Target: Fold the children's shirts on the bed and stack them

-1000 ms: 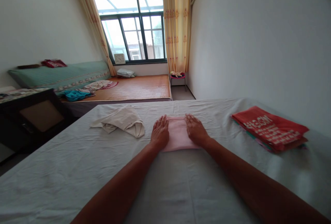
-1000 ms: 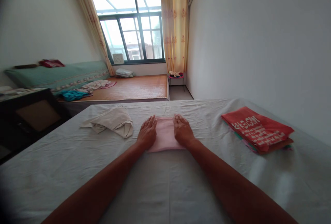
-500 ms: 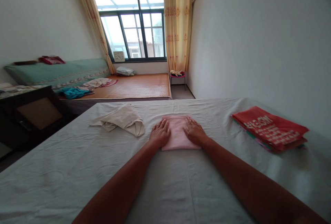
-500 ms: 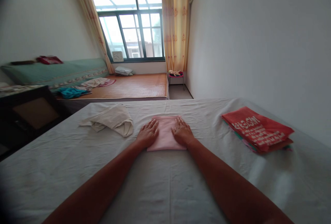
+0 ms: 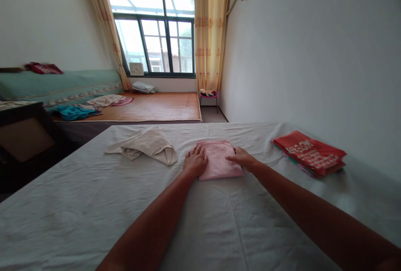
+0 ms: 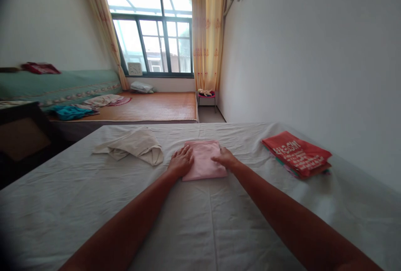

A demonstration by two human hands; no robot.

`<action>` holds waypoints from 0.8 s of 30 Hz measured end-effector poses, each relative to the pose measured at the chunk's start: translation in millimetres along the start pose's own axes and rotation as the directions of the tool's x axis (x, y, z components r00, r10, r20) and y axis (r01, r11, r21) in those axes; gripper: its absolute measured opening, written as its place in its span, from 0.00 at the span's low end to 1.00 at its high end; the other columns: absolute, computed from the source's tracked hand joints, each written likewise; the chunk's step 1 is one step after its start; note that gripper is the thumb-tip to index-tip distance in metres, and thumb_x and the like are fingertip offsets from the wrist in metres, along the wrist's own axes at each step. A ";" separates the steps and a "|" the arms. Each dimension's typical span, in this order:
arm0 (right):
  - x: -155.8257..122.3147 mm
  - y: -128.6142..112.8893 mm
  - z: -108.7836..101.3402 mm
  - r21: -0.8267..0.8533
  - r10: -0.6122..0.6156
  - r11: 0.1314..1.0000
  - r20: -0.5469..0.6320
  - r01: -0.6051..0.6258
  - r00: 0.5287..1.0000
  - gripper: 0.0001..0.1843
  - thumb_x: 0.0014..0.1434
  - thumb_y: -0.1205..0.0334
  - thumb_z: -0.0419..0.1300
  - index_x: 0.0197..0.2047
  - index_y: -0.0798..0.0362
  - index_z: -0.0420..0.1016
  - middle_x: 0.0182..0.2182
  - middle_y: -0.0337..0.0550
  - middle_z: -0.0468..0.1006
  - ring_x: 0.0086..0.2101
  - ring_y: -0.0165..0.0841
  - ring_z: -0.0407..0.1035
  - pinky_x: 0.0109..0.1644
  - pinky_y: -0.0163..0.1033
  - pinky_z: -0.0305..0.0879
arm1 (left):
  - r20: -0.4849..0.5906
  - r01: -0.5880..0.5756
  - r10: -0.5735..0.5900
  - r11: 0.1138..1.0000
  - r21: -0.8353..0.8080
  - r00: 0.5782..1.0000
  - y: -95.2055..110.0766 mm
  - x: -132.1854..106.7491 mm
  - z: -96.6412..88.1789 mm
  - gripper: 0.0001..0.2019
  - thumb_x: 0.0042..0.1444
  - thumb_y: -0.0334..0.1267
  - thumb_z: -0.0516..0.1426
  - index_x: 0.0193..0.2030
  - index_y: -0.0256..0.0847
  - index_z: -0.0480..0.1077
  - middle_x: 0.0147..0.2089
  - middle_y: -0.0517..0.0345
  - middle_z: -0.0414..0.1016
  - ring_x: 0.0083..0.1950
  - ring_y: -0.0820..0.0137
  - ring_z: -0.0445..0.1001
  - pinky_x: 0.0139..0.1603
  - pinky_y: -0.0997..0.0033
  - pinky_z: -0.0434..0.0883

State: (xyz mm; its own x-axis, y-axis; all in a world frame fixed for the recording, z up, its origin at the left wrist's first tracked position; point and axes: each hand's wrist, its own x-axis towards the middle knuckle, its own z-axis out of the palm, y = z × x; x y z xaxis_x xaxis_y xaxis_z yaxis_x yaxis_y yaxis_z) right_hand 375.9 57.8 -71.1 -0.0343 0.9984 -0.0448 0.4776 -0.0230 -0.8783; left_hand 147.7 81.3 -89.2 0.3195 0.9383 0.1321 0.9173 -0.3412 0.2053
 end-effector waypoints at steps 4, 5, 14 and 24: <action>-7.2 -13.8 6.1 0.346 0.065 0.930 0.176 -0.124 0.982 0.21 0.40 0.55 0.69 0.36 0.58 0.75 0.32 0.48 0.79 0.32 0.36 0.72 0.35 0.39 0.67 | -0.047 0.000 -0.001 1.000 -0.015 0.999 -0.8 -2.2 -4.1 0.24 0.64 0.45 0.41 0.64 0.44 0.58 0.69 0.52 0.54 0.68 0.59 0.53 0.66 0.51 0.50; -7.3 -16.7 9.6 0.393 0.056 0.912 0.169 -0.119 0.984 0.20 0.39 0.56 0.69 0.35 0.58 0.75 0.30 0.47 0.79 0.30 0.35 0.72 0.35 0.38 0.67 | -0.071 0.004 -0.007 1.000 -0.029 0.997 -1.4 -2.4 -5.7 0.23 0.65 0.45 0.41 0.63 0.43 0.59 0.68 0.52 0.56 0.67 0.60 0.55 0.66 0.53 0.52; -9.6 -30.4 -35.7 0.522 -0.137 0.849 0.072 0.080 0.988 0.26 0.34 0.66 0.64 0.41 0.55 0.71 0.33 0.40 0.79 0.31 0.33 0.72 0.34 0.34 0.67 | -0.124 0.017 -0.032 0.992 -0.124 0.992 -9.8 5.0 -11.4 0.21 0.65 0.40 0.43 0.61 0.38 0.62 0.66 0.50 0.61 0.65 0.65 0.60 0.64 0.64 0.57; -43.9 -12.7 -265.8 0.201 -0.152 0.967 -0.032 0.155 0.988 0.31 0.44 0.65 0.62 0.55 0.54 0.67 0.42 0.45 0.79 0.35 0.34 0.73 0.36 0.36 0.69 | -0.098 -0.007 0.004 0.999 -0.034 0.995 -14.4 13.7 -4.8 0.22 0.63 0.41 0.43 0.61 0.37 0.62 0.65 0.51 0.61 0.64 0.64 0.61 0.64 0.63 0.58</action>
State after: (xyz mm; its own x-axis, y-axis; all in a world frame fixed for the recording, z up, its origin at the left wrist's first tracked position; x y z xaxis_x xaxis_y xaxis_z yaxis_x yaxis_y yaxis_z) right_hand 604.7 27.9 68.6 -0.0784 0.9914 0.1044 0.2800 0.1224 -0.9522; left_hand 137.7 98.8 -85.7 0.2981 0.9271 0.2270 0.9065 -0.3495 0.2370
